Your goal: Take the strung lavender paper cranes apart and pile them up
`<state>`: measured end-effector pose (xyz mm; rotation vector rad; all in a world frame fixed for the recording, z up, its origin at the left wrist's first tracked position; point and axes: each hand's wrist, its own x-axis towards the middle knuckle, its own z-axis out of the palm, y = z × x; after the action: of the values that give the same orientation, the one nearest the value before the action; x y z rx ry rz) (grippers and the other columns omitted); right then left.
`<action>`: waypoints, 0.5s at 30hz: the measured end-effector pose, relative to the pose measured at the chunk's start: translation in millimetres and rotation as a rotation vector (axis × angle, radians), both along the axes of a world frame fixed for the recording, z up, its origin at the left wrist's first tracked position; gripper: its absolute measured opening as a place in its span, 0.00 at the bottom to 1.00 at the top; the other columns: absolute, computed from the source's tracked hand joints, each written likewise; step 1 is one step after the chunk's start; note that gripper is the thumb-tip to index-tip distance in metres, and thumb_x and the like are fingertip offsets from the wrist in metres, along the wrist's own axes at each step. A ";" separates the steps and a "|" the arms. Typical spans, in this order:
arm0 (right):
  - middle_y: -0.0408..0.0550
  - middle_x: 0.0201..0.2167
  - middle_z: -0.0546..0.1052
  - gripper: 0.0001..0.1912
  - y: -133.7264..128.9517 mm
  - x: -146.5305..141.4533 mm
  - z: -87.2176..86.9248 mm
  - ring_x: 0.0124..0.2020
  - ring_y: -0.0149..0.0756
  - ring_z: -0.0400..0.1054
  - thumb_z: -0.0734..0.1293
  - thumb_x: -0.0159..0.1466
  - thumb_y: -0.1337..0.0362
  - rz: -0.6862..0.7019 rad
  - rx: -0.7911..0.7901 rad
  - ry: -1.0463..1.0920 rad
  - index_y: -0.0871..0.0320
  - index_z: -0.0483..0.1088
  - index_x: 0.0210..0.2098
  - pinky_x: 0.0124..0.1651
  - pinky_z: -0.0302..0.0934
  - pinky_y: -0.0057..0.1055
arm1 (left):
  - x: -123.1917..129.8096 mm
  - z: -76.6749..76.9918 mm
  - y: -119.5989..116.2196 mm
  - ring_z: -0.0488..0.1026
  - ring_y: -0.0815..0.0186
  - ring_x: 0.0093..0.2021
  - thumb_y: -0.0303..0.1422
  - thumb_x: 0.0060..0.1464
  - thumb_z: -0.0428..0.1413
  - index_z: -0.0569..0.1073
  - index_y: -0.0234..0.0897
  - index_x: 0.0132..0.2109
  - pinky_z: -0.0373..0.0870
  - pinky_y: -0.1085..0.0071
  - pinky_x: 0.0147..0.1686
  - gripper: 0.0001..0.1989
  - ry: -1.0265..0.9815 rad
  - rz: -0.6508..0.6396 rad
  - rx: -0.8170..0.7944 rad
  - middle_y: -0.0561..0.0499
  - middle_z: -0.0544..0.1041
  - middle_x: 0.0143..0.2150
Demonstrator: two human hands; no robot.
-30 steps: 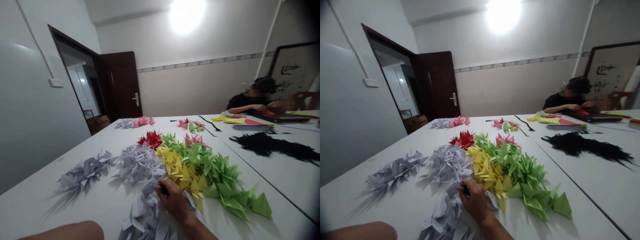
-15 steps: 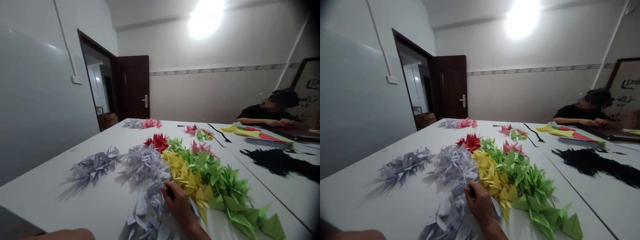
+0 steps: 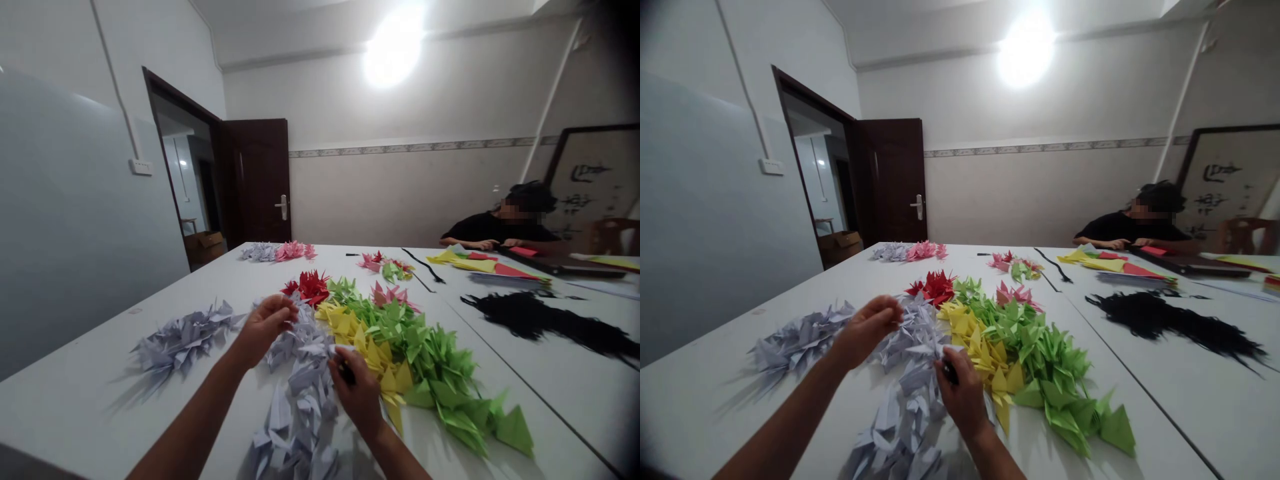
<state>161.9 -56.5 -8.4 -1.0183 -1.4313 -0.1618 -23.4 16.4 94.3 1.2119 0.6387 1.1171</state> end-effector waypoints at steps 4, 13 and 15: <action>0.51 0.34 0.76 0.11 1.5 0.7 15.3 0.34 0.37 0.73 0.64 0.60 0.66 -0.047 -0.009 0.008 0.58 0.68 0.43 0.38 0.68 0.32 | 26.4 -20.8 -2.2 0.74 0.64 0.41 0.40 0.51 0.58 0.67 0.41 0.50 0.71 0.68 0.39 0.20 0.038 -0.233 -0.159 0.45 0.72 0.48; 0.52 0.38 0.76 0.17 23.7 -1.5 6.8 0.38 0.38 0.72 0.65 0.60 0.62 -0.085 -0.110 -0.017 0.58 0.66 0.48 0.42 0.68 0.35 | 43.4 -45.0 13.6 0.74 0.66 0.38 0.31 0.38 0.66 0.67 0.37 0.48 0.71 0.69 0.40 0.27 -0.029 -0.228 -0.086 0.48 0.75 0.42; 0.52 0.38 0.75 0.18 23.8 -1.6 2.6 0.37 0.38 0.72 0.65 0.60 0.61 -0.097 -0.113 0.016 0.58 0.65 0.48 0.40 0.68 0.35 | 43.0 -59.7 20.4 0.74 0.67 0.38 0.32 0.38 0.66 0.69 0.37 0.46 0.71 0.71 0.38 0.26 -0.074 -0.072 -0.025 0.49 0.75 0.41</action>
<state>160.3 -32.7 -5.9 -1.1807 -1.3891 -0.1441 19.5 36.8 34.6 1.1581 0.5476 1.0855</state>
